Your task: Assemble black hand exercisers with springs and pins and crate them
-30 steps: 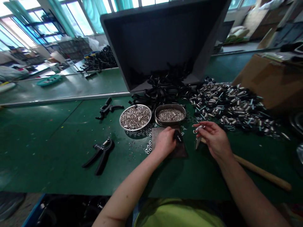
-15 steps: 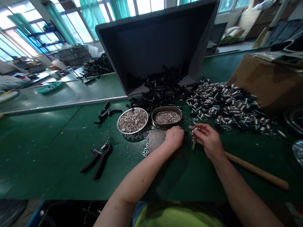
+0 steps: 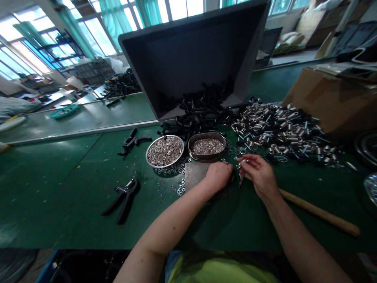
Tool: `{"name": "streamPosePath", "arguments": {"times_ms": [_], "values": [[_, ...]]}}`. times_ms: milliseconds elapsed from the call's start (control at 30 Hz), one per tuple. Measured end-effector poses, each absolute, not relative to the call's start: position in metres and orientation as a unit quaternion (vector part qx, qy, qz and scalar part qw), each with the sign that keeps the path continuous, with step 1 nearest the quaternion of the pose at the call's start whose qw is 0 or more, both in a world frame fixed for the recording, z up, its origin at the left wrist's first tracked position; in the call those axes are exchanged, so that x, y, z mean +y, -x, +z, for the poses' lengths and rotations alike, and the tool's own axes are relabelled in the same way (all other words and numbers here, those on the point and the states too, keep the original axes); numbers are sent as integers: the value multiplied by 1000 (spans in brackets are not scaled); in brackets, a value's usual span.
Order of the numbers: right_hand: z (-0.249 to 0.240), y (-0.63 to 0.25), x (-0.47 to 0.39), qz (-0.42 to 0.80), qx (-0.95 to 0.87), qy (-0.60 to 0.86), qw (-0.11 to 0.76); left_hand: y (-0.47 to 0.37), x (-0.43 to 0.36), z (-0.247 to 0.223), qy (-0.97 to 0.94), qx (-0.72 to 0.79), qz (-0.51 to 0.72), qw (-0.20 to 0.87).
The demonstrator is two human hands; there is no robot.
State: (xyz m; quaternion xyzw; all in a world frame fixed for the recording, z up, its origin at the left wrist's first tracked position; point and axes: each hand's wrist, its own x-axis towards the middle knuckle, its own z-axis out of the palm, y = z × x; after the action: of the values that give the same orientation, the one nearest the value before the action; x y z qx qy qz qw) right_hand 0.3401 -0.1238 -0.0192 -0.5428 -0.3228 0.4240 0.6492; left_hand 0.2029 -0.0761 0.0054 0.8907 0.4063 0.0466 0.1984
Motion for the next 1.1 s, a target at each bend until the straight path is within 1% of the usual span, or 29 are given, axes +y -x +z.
{"name": "streamPosePath", "arguments": {"times_ms": [67, 100, 133, 167, 233, 267, 333, 500, 767, 967, 1100], "values": [[-17, -340, -125, 432, -315, 540, 650, -196, -76, 4, -879, 416, 75, 220], [-15, -338, -127, 438, -313, 537, 649, -190, -77, 3, -858, 429, 104, 263], [-13, -336, -128, 446, -315, 532, 647, -184, -79, 2, -816, 447, 145, 337], [-11, -333, -131, 455, -323, 527, 641, -176, -83, 1, -747, 463, 194, 435], [-6, -324, -137, 476, -354, 516, 618, -161, -94, 0, -541, 467, 287, 638], [-3, -318, -141, 484, -374, 510, 605, -153, -101, 0, -441, 457, 316, 705], [1, -305, -148, 504, -410, 498, 574, -140, -116, 2, -334, 439, 344, 760], [4, -281, -159, 554, -439, 469, 529, -124, -140, 5, -275, 422, 395, 768], [-1, -266, -159, 546, -400, 483, 556, -120, -148, 0, -186, 417, 435, 776], [-1, -264, -156, 592, -346, 466, 559, -120, -151, -1, -196, 402, 453, 771], [1, -267, -154, 586, -378, 472, 539, -119, -153, -5, -236, 423, 461, 743]]}}
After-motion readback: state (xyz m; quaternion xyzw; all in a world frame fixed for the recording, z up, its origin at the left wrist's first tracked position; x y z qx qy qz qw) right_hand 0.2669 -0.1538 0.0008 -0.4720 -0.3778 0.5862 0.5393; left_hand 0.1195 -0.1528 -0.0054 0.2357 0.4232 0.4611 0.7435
